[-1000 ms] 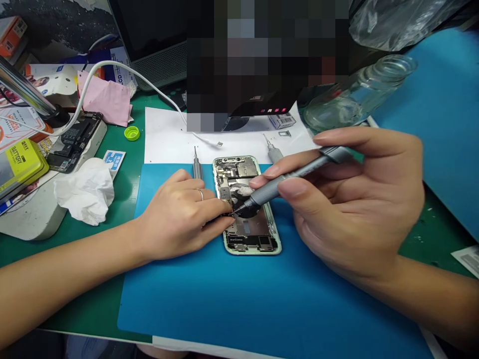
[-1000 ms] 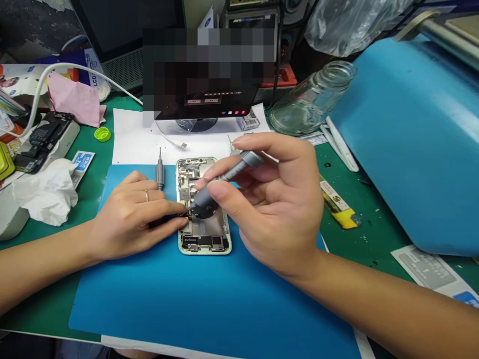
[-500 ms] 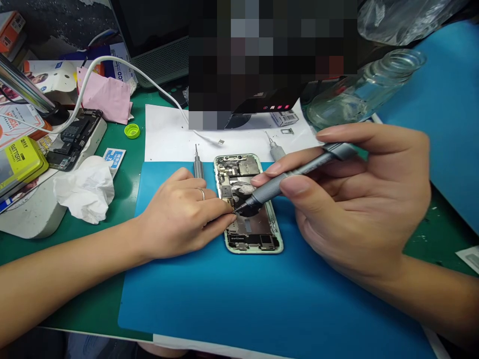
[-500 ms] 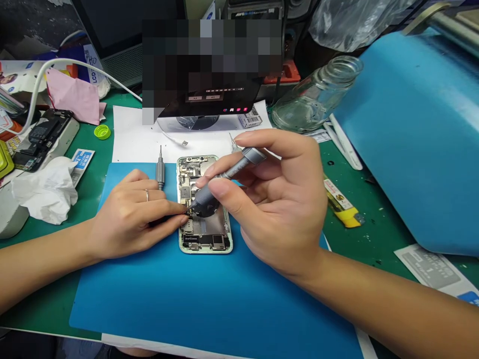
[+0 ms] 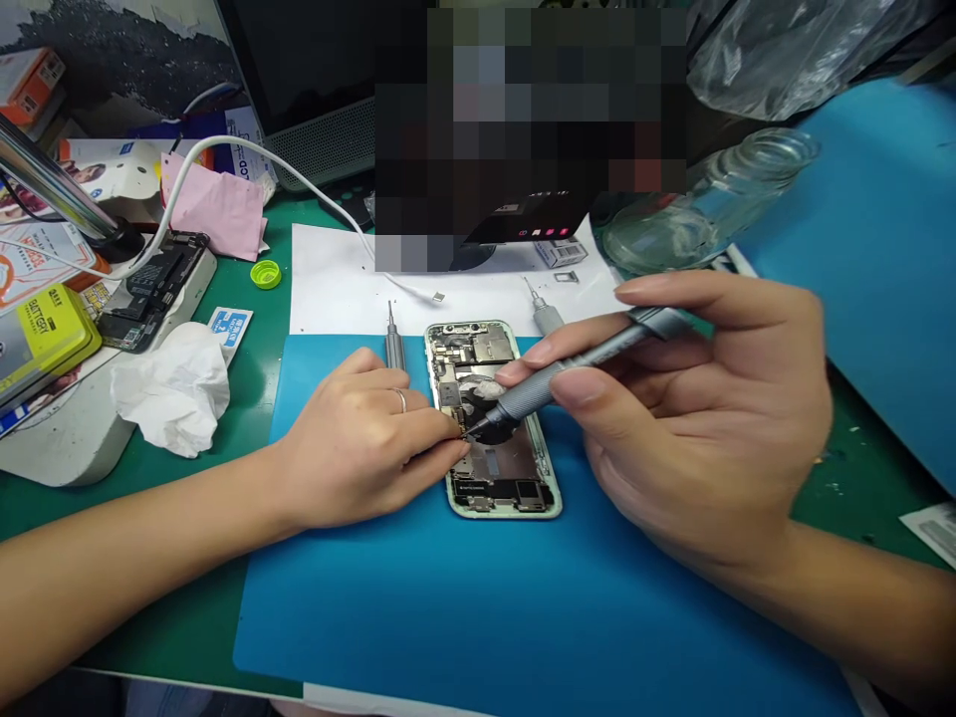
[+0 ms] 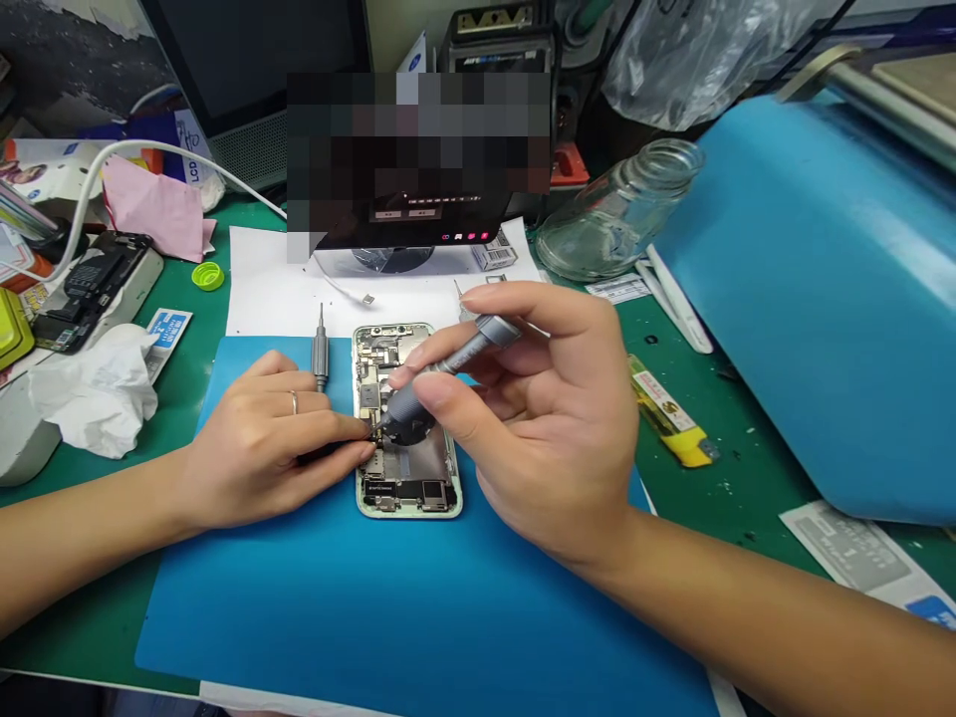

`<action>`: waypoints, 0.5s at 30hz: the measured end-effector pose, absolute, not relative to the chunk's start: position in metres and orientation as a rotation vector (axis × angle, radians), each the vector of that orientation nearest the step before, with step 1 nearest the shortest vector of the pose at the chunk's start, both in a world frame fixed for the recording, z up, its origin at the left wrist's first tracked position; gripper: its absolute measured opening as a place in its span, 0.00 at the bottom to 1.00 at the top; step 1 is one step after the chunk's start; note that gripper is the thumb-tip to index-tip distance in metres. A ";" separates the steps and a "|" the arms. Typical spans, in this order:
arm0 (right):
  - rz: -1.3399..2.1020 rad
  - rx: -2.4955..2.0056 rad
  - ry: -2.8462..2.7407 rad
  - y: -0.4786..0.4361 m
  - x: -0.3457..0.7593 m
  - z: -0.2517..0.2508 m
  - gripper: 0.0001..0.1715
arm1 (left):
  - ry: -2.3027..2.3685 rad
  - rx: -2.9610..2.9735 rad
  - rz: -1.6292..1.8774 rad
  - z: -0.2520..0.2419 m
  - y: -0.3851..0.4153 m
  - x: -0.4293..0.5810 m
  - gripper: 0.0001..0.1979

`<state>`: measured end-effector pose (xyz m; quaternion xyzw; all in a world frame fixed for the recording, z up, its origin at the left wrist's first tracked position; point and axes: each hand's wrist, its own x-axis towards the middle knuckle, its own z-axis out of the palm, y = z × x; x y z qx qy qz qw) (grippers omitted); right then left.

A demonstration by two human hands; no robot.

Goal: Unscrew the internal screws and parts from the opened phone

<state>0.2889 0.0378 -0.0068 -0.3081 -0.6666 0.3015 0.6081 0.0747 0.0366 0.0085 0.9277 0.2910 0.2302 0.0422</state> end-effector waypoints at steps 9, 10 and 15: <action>0.680 -0.691 -1.536 0.039 0.290 -0.006 0.31 | 0.892 2.786 0.735 0.010 0.036 0.075 0.08; 0.675 -0.686 -1.543 0.039 0.290 -0.006 0.31 | 0.890 2.786 0.737 0.010 0.036 0.075 0.08; 0.689 -0.701 -1.543 0.039 0.290 -0.007 0.31 | 0.891 2.799 0.719 0.009 0.036 0.074 0.09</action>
